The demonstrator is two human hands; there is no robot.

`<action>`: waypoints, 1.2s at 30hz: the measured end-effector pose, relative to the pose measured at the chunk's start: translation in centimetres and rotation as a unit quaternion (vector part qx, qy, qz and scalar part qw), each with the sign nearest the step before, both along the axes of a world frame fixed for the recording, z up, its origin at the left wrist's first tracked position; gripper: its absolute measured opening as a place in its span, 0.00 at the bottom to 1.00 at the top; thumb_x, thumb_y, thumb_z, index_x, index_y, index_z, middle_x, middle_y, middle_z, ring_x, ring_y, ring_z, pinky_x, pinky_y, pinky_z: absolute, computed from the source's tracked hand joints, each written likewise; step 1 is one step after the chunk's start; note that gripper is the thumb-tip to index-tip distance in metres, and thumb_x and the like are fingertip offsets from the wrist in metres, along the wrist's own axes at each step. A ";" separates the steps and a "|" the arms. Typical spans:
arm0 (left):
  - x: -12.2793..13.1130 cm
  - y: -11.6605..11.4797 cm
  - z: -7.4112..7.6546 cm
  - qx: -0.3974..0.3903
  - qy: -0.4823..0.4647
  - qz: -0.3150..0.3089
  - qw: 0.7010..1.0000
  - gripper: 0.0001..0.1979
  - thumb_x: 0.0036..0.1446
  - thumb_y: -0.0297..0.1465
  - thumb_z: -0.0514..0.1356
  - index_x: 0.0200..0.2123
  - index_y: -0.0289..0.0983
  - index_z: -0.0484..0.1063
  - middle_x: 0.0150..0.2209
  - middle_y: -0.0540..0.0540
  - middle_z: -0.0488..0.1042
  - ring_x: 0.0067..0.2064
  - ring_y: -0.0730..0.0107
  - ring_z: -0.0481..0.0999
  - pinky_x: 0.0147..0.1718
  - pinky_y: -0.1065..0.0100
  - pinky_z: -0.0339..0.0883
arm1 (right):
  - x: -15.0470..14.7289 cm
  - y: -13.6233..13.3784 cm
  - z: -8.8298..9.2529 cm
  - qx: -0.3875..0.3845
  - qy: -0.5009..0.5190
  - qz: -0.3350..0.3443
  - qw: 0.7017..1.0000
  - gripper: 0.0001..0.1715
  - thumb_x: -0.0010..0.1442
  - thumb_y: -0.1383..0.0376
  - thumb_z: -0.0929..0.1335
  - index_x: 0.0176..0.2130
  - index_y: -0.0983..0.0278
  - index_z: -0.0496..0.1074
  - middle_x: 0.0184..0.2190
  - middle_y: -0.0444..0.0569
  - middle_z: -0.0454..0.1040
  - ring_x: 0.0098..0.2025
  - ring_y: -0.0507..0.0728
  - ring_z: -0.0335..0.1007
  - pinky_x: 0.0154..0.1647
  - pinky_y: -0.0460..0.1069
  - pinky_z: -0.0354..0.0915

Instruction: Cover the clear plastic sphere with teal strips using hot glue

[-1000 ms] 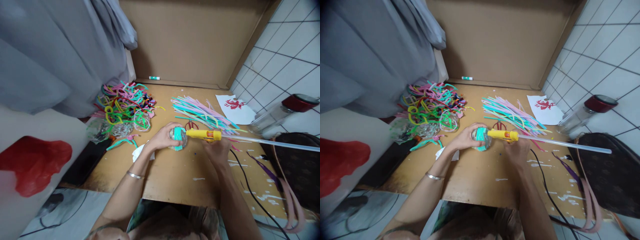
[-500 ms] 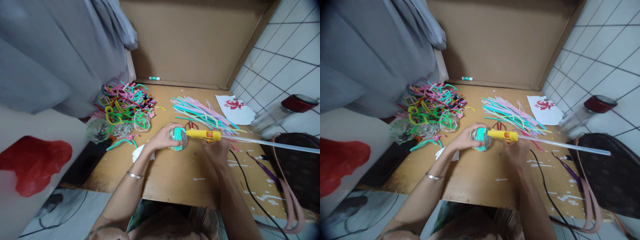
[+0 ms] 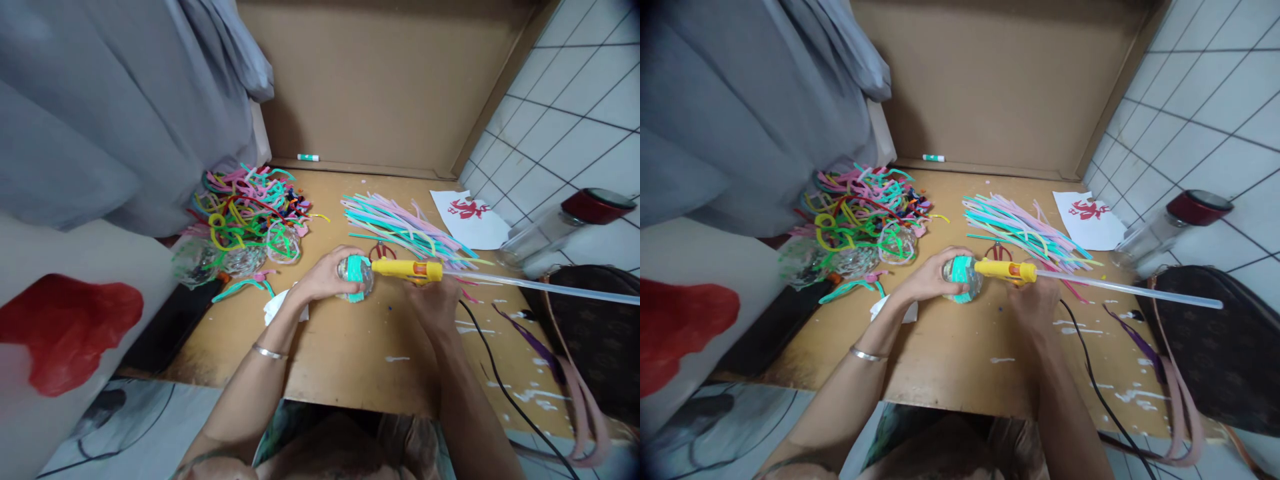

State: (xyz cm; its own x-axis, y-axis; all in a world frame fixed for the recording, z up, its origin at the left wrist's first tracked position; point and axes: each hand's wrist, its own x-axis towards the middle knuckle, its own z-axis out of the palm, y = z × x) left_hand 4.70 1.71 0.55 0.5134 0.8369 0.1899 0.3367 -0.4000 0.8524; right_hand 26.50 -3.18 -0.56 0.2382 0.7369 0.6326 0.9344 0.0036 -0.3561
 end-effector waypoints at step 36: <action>0.0 -0.1 0.1 0.005 -0.002 -0.008 1.000 0.30 0.40 0.30 0.67 0.50 0.37 0.69 0.51 0.43 0.71 0.52 0.60 0.71 0.54 0.59 0.62 | 0.3 0.0 -0.6 -0.037 -0.018 -0.012 0.999 0.15 0.47 0.57 0.63 0.31 0.65 0.71 0.21 0.52 0.70 0.27 0.61 0.67 0.27 0.51 0.58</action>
